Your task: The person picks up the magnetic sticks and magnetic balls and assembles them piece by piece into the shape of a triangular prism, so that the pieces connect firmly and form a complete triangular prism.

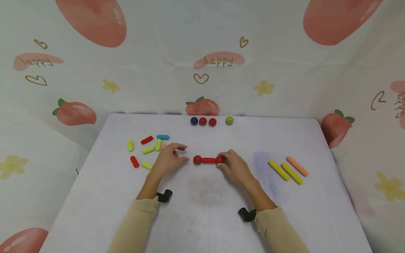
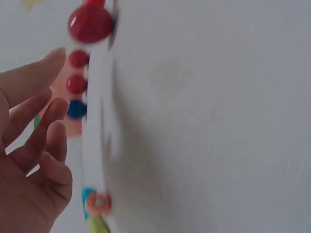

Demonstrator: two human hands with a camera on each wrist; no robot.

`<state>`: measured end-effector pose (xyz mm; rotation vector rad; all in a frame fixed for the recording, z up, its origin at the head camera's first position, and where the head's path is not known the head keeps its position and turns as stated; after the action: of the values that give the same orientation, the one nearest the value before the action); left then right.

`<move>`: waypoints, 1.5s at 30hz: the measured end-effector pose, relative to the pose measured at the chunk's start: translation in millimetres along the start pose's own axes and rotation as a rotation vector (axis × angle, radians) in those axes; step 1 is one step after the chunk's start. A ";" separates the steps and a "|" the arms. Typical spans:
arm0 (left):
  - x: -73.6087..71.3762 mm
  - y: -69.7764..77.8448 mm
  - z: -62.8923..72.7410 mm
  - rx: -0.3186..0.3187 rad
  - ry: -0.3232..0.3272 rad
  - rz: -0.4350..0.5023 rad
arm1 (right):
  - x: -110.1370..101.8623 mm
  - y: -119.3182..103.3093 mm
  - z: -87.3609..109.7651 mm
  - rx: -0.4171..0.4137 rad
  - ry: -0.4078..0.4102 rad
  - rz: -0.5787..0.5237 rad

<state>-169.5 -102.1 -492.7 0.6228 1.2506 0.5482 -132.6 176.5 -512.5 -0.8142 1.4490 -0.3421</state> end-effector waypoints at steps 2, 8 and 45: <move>-13.9 -8.8 -1.7 -0.019 0.062 -0.006 | 0.2 0.2 -0.1 -0.005 0.002 0.001; -47.4 -29.4 -8.5 -0.048 0.158 -0.068 | 0.3 -0.2 -0.5 0.020 -0.002 0.011; 13.9 21.1 -30.8 0.028 0.035 0.200 | 1.3 -1.0 -1.4 0.071 -0.038 0.026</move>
<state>-197.1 -73.4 -493.5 0.7698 1.2382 0.7114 -133.4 174.5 -512.7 -0.7402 1.4037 -0.3543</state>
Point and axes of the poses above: each hand's wrist, its own z-axis away from the middle knuckle, its own x-axis out of the palm, y = z × x, the point moved 2 cm from there along -z, towards the middle knuckle, and after that the axes turned 1 degree about -x, right-handed, at the moved point
